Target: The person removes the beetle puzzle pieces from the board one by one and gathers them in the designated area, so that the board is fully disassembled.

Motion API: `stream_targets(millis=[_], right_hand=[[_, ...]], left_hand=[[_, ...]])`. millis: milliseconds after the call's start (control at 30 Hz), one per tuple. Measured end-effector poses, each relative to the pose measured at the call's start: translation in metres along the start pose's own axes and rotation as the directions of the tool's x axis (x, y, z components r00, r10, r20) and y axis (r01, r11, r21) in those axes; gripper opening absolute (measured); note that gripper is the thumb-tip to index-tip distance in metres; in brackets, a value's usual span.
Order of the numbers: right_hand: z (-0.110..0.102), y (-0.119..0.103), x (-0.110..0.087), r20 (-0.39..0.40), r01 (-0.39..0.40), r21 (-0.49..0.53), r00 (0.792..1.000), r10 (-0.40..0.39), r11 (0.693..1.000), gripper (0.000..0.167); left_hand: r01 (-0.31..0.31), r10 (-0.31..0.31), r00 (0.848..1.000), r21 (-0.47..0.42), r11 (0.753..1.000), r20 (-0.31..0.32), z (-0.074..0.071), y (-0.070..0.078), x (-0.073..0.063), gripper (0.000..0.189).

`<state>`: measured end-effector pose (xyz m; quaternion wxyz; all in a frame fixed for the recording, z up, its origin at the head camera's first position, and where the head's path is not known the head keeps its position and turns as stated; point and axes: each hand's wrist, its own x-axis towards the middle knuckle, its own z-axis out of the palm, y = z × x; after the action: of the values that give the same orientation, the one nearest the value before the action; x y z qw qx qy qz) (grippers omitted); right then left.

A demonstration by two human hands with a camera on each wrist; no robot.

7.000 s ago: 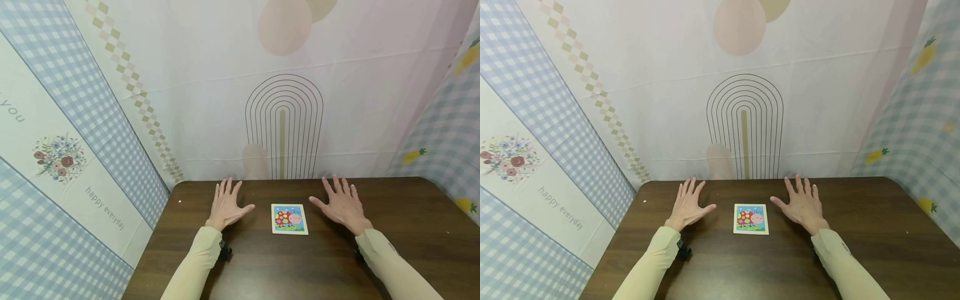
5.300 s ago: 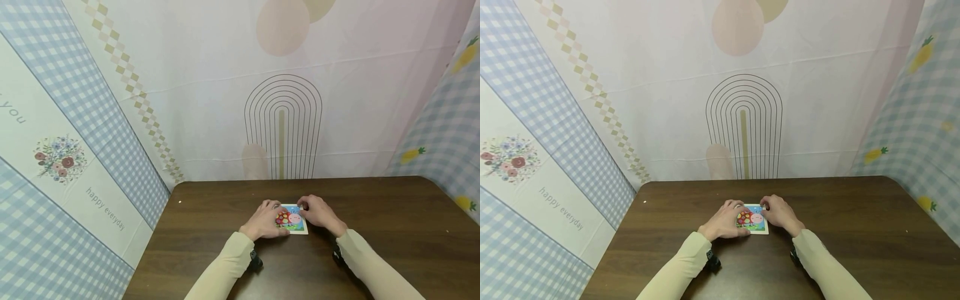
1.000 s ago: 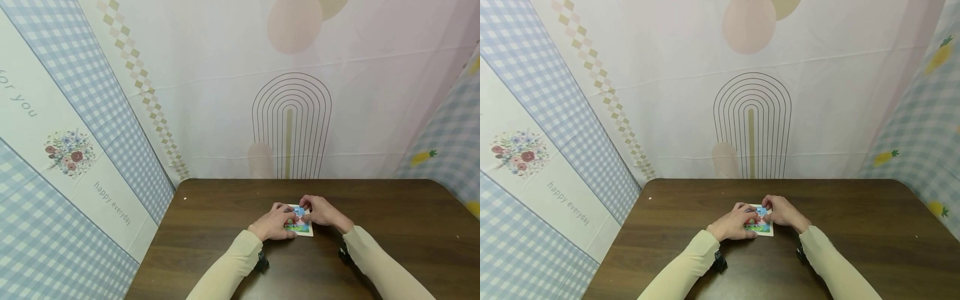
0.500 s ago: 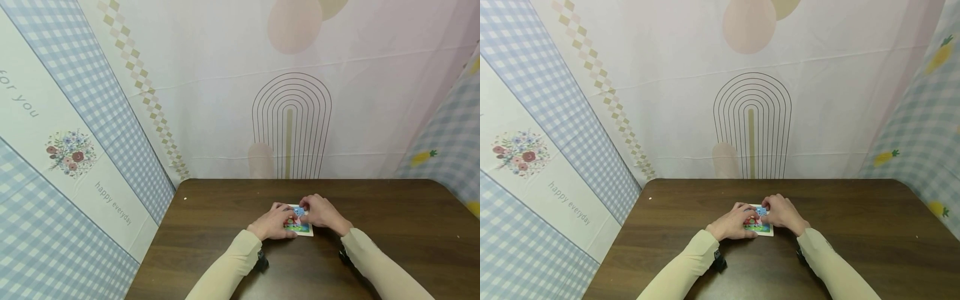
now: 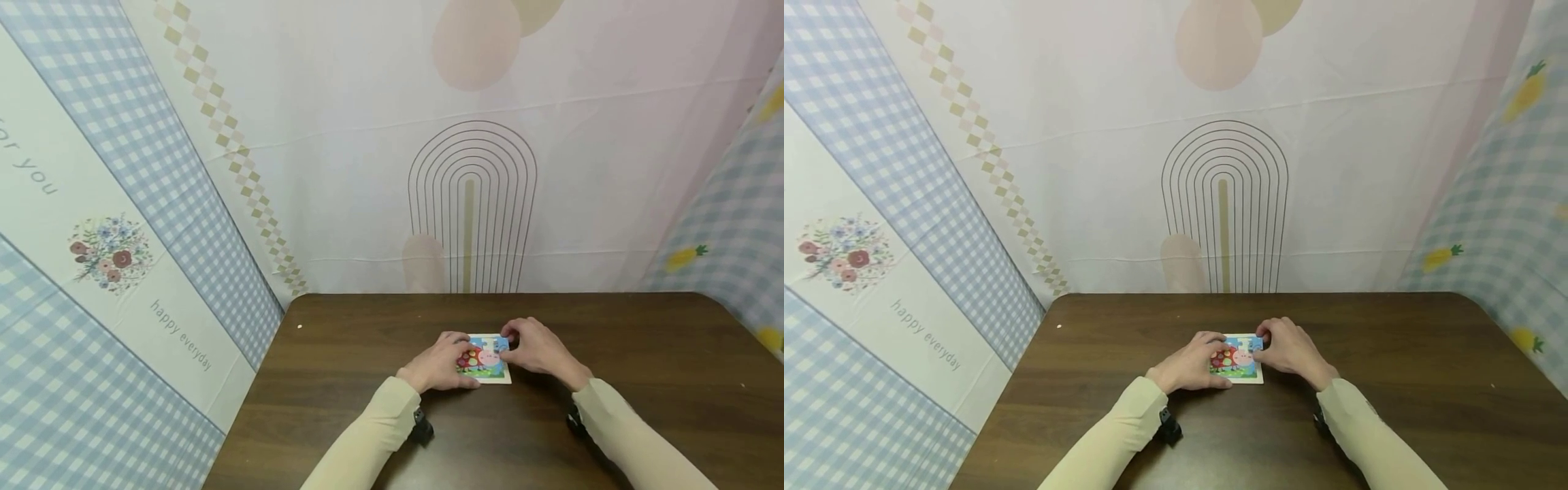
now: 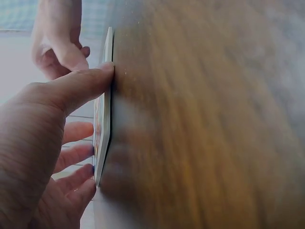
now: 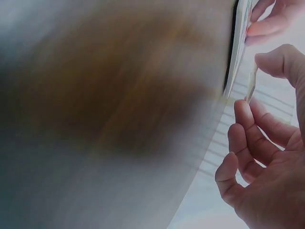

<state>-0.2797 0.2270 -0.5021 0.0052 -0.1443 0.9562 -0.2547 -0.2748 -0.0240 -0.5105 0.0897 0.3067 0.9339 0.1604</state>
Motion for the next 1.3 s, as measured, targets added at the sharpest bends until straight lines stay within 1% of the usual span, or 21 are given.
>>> stream_targets(millis=[167,300,433,533,700,867,1067,1300], right_hand=[[-0.01,0.014,-0.008,-0.017,-0.022,0.016,1.0,0.022,1.0,0.036],[-0.018,0.028,-0.013,-0.041,-0.014,0.021,0.999,0.014,1.0,0.033],[-0.026,0.044,-0.018,-0.051,-0.014,0.024,0.999,0.016,1.0,0.033],[-0.031,0.055,-0.022,-0.047,-0.034,0.028,0.998,0.035,0.999,0.034],[-0.039,0.074,-0.028,-0.044,-0.065,0.03,0.997,0.066,0.997,0.035],[-0.045,0.089,-0.032,-0.058,-0.067,0.013,0.996,0.067,0.998,0.034],[-0.05,0.102,-0.034,-0.057,-0.07,0.004,0.996,0.07,0.998,0.034],[-0.053,0.11,-0.033,-0.053,-0.059,-0.008,0.997,0.059,0.998,0.034]], left_hand=[[-0.008,0.008,1.0,0.014,1.0,-0.004,-0.002,-0.001,-0.001,0.07],[-0.015,0.015,1.0,0.027,1.0,-0.008,-0.005,-0.002,-0.002,0.069],[-0.016,0.016,1.0,0.033,0.999,-0.005,-0.005,-0.005,-0.001,0.07],[-0.017,0.017,1.0,0.03,0.999,-0.004,-0.004,-0.007,0.0,0.071],[-0.003,0.003,1.0,0.016,1.0,-0.005,-0.003,-0.008,0.0,0.072],[0.015,-0.015,1.0,0.004,1.0,0.0,-0.004,-0.01,-0.001,0.074],[0.021,-0.021,1.0,-0.022,1.0,-0.005,-0.004,-0.011,-0.001,0.072],[0.033,-0.033,0.999,-0.036,0.999,0.006,-0.005,-0.012,-0.002,0.072]])
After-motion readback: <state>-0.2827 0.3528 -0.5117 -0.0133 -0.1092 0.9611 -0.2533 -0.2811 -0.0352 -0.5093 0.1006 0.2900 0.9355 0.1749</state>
